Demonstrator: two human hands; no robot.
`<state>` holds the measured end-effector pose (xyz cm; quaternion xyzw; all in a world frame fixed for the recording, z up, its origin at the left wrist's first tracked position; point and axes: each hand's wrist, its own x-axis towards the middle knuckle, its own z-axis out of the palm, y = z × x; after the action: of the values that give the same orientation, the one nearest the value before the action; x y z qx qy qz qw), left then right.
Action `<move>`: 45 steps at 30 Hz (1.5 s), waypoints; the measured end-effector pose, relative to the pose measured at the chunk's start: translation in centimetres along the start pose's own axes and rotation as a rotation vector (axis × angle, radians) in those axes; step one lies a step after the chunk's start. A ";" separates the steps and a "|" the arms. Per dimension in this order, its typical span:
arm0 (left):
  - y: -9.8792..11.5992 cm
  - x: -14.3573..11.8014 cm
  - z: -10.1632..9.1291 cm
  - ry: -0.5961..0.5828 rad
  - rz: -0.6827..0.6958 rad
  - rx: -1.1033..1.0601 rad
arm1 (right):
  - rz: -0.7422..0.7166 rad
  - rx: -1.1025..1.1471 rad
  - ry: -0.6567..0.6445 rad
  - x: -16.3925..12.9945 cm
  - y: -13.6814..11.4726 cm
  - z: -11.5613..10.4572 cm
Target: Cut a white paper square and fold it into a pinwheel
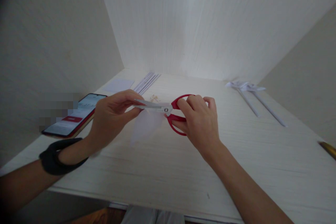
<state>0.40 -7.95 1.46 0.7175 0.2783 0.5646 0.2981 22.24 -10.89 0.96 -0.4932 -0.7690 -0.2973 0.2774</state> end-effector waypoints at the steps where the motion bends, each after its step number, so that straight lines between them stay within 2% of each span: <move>1: -0.1 0.0 0.0 0.002 0.010 0.016 | 0.003 0.010 -0.008 0.0 0.0 0.0; 10: -0.2 0.0 -0.2 0.001 0.059 0.088 | 0.007 0.044 -0.038 0.0 0.1 0.0; 24: 0.0 0.2 0.0 -0.025 0.038 -0.022 | 0.010 0.063 -0.007 0.0 0.0 0.1; 33: -0.1 0.2 -0.1 -0.030 0.039 -0.021 | 0.007 0.067 -0.001 0.0 -0.1 0.1; 45: -0.4 0.1 0.1 -0.026 -0.032 -0.142 | -0.037 0.040 0.028 0.0 -0.1 0.0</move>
<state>0.48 -7.61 1.25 0.6974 0.2452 0.5685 0.3610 22.12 -10.88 0.94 -0.4689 -0.7798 -0.2942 0.2924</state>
